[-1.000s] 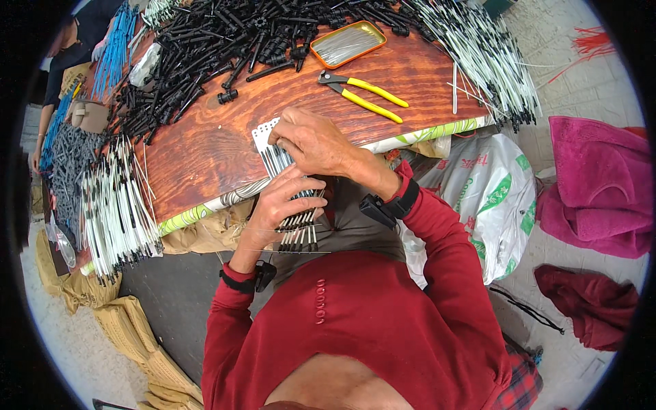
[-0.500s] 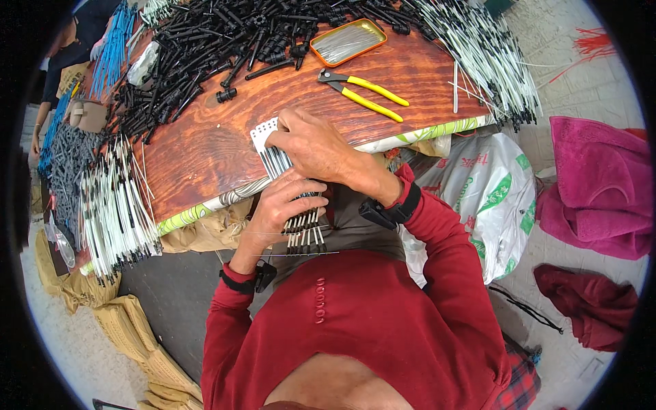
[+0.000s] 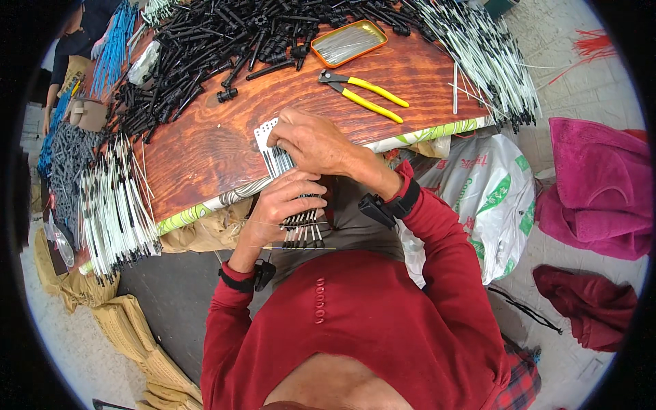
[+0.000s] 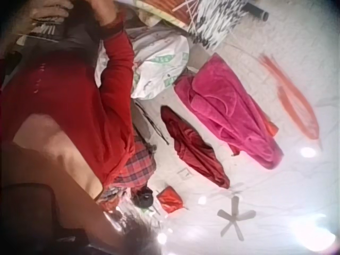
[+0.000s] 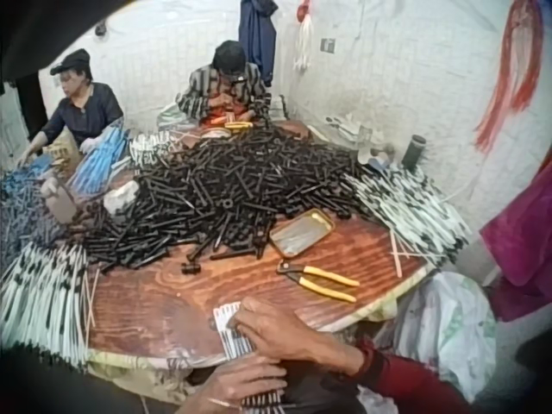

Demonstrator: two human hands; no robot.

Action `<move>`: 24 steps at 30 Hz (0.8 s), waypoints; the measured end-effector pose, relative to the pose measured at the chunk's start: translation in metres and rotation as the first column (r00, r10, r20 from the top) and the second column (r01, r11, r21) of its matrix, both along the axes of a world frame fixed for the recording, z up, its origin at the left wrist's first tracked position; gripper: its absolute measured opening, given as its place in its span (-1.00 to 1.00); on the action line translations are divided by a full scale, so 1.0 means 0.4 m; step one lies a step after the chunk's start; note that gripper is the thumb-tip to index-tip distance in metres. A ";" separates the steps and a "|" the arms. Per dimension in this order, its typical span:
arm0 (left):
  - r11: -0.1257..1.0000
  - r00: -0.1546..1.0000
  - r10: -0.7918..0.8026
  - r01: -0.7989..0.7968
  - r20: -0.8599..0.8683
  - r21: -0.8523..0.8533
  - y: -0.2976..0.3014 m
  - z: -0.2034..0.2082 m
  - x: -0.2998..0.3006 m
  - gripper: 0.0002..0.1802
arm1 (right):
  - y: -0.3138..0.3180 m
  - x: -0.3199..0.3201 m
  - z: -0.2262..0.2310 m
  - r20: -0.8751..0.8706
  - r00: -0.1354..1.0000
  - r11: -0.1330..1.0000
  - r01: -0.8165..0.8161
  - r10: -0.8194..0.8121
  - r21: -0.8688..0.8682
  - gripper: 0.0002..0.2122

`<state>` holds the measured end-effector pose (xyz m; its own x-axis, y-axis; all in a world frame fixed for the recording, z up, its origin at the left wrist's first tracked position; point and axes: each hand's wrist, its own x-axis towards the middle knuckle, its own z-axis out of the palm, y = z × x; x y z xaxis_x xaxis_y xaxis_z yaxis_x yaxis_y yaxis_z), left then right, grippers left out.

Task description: Assembling and cutting wire bundles at a factory workstation.

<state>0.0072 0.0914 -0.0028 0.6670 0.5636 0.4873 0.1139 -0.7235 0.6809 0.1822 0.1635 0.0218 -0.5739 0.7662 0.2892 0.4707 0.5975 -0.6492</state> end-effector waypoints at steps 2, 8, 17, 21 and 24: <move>1.000 1.000 -0.004 0.004 0.000 -0.006 0.002 0.008 0.000 -0.48 | 0.001 -0.001 0.002 0.000 1.000 1.000 -0.004 0.004 -0.005 -0.94; 1.000 1.000 0.004 -0.004 -0.012 -0.004 0.007 0.038 -0.003 -0.49 | 0.003 -0.007 -0.001 -0.008 1.000 0.998 -0.013 0.013 0.066 -0.95; 0.998 0.999 -0.030 0.029 -0.014 -0.051 0.006 0.012 -0.006 -0.50 | -0.005 -0.021 -0.008 0.009 1.000 0.981 0.012 -0.014 0.192 -0.95; 0.998 0.999 -0.026 0.028 0.030 -0.057 0.006 -0.003 -0.005 -0.51 | -0.005 -0.018 -0.009 -0.033 0.999 0.982 0.004 0.002 0.190 -0.95; 0.998 0.998 -0.059 0.059 0.022 -0.018 0.014 0.012 -0.007 -0.52 | -0.004 -0.012 -0.009 -0.053 0.998 0.991 -0.006 0.013 0.131 -0.94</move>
